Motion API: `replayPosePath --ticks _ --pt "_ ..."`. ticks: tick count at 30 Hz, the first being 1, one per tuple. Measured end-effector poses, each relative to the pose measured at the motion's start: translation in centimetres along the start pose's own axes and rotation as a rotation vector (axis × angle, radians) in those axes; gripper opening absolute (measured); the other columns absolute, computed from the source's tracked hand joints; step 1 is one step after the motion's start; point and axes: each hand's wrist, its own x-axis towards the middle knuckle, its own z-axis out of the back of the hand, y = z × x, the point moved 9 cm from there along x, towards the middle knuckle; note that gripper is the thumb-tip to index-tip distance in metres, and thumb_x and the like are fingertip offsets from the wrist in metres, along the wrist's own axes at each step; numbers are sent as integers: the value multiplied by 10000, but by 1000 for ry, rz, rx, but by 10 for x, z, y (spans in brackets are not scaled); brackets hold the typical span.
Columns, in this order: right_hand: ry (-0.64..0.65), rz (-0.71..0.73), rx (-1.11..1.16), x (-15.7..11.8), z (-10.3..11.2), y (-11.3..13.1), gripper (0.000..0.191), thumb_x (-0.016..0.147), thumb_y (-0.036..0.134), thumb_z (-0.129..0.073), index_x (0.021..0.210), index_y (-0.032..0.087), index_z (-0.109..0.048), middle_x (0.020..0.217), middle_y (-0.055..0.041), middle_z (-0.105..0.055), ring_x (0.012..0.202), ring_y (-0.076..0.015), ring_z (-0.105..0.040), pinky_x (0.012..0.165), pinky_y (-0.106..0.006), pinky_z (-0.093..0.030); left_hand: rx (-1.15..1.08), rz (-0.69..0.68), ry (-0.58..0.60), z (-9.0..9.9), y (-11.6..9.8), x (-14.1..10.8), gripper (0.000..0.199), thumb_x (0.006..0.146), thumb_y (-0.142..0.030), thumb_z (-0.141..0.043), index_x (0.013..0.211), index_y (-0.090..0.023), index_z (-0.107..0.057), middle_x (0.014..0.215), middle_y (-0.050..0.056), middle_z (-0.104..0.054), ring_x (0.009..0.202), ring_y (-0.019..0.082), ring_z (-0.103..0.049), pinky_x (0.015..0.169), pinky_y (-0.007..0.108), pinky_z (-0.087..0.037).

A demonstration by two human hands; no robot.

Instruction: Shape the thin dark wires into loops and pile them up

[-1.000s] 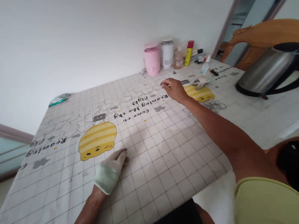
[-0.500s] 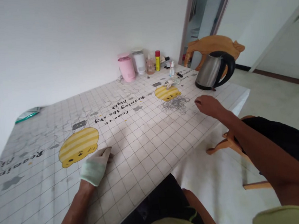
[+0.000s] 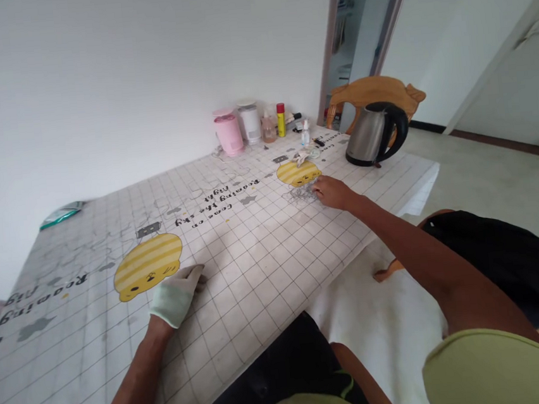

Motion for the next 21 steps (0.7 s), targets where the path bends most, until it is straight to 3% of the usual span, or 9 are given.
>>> replayPosePath --ticks 5,9,16,21 --pt "52 111 -100 -5 -12 42 182 938 185 -538 1021 192 -700 1081 -147 -648 1020 -288 -597 770 -354 -448 3 -13 -4 0 0 -1 351 883 -516 -532 889 -233 -739 856 22 -783 769 218 -716 762 318 -542" --pt "65 145 -161 -3 -14 51 283 1009 205 -446 860 201 -687 989 -126 -672 906 -266 -596 734 -356 -423 51 14 11 0 -1 0 371 881 -533 -511 826 -235 -725 810 31 -772 739 229 -715 740 331 -537" --pt "-193 -87 -28 -6 29 -1 260 1001 304 -480 992 209 -721 1056 -134 -718 982 -276 -639 746 -358 -462 46 13 8 -3 9 8 384 882 -548 -508 843 -243 -738 842 38 -781 753 233 -721 721 331 -537" --pt "-230 -130 151 -12 43 -37 209 919 347 -578 911 206 -731 954 -119 -728 879 -273 -656 796 -388 -476 35 22 4 -3 15 10 387 884 -557 -521 913 -252 -757 850 33 -784 768 233 -721 733 328 -536"
